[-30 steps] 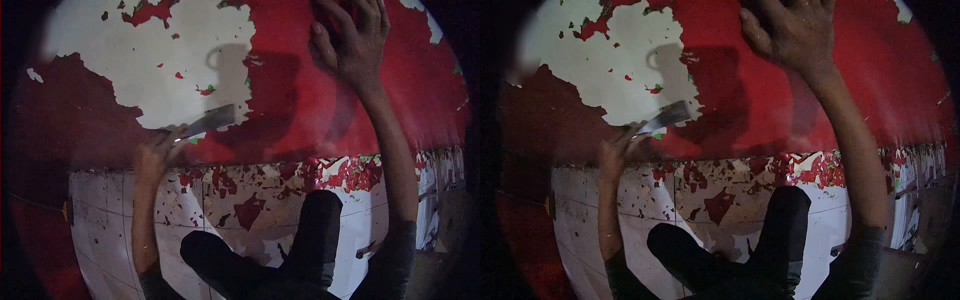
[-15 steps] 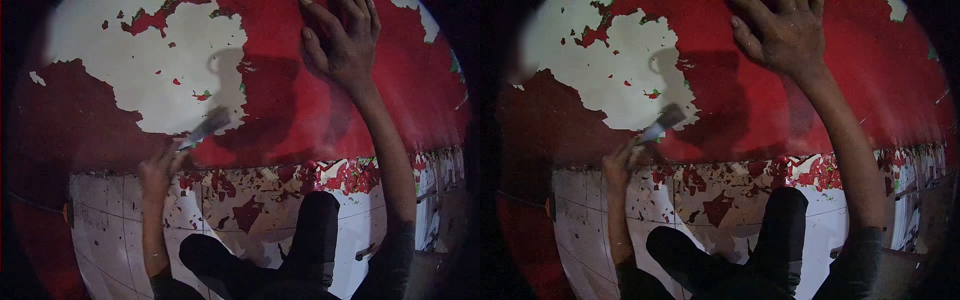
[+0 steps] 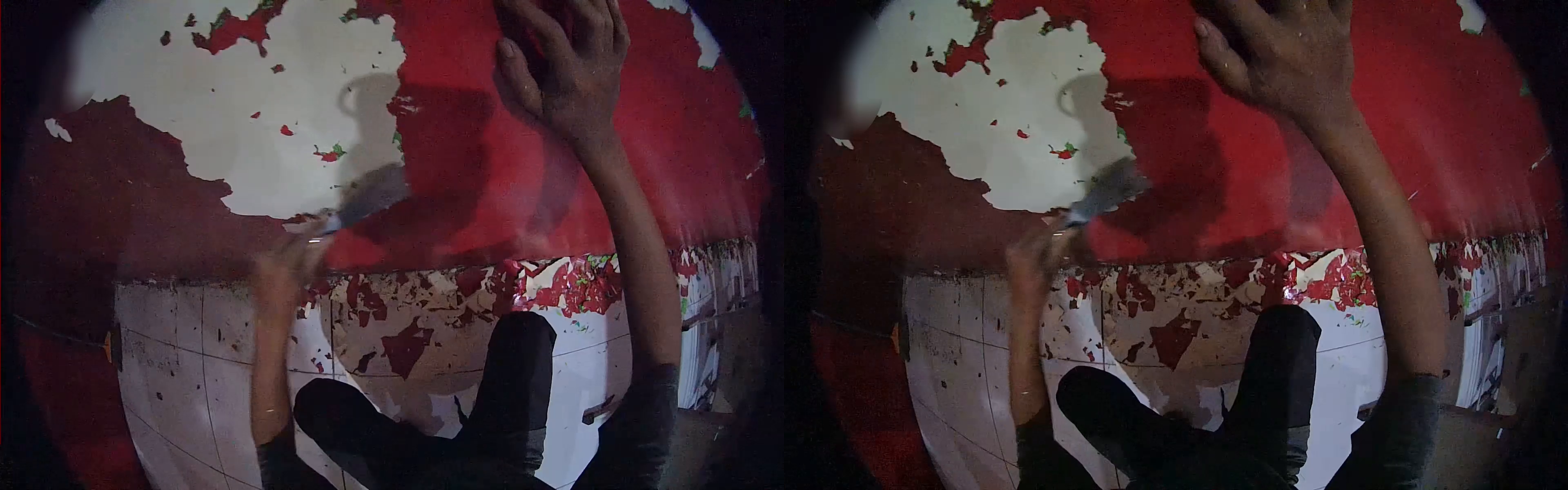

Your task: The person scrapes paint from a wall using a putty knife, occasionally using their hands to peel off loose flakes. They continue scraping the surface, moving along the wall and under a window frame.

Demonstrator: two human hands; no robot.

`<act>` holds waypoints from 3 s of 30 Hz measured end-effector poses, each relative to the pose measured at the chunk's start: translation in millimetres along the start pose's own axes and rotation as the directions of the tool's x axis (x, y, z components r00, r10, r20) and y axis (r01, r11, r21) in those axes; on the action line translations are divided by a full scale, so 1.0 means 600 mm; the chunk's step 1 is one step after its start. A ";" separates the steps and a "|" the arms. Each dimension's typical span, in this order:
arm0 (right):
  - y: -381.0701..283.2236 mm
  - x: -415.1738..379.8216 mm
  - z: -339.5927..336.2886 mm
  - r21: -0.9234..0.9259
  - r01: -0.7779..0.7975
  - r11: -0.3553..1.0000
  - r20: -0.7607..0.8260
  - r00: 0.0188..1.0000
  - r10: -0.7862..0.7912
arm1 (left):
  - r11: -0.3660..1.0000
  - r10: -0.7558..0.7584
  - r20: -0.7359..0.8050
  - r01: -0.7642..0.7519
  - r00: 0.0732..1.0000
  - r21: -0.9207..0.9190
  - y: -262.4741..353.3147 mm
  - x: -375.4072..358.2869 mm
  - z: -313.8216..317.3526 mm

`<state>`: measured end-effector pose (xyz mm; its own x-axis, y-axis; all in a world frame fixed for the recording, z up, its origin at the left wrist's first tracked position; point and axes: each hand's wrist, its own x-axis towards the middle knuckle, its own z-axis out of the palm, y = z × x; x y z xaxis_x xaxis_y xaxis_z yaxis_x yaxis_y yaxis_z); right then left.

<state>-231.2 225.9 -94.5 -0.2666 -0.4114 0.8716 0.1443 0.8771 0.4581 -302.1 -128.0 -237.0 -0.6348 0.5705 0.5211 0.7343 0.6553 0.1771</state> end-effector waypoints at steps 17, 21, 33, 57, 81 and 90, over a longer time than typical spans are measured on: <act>0.006 -0.003 0.009 0.048 0.024 0.999 -0.057 0.998 -0.021 | 0.974 -0.167 -0.095 0.150 0.981 -0.171 -0.025 -0.036 -0.002; -0.008 -0.001 -0.006 0.016 -0.024 1.000 0.031 0.999 0.023 | 0.984 -0.075 -0.017 0.071 0.997 -0.162 0.033 -0.004 0.006; 0.002 0.000 0.001 -0.003 0.021 1.000 -0.009 1.000 -0.022 | 0.920 -0.158 -0.041 0.132 0.987 -0.369 0.006 -0.011 0.027; 0.001 -0.006 0.002 0.048 -0.020 0.999 -0.004 1.000 0.021 | 0.880 -0.324 -0.140 0.244 0.936 -0.408 0.030 -0.013 0.023; -0.001 -0.001 -0.010 0.090 -0.059 0.994 0.063 0.997 0.053 | 0.992 -0.026 -0.028 0.023 0.999 -0.125 0.058 0.113 -0.128; -0.004 0.013 -0.031 -0.068 -0.001 0.998 0.068 0.998 0.006 | 0.990 0.065 0.016 -0.062 0.998 -0.123 0.076 0.118 -0.118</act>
<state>-216.1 216.0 -85.4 -0.3300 -0.3884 0.8604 0.2091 0.8587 0.4679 -296.6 -92.8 -132.6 -0.5897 0.6195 0.5182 0.7964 0.5525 0.2458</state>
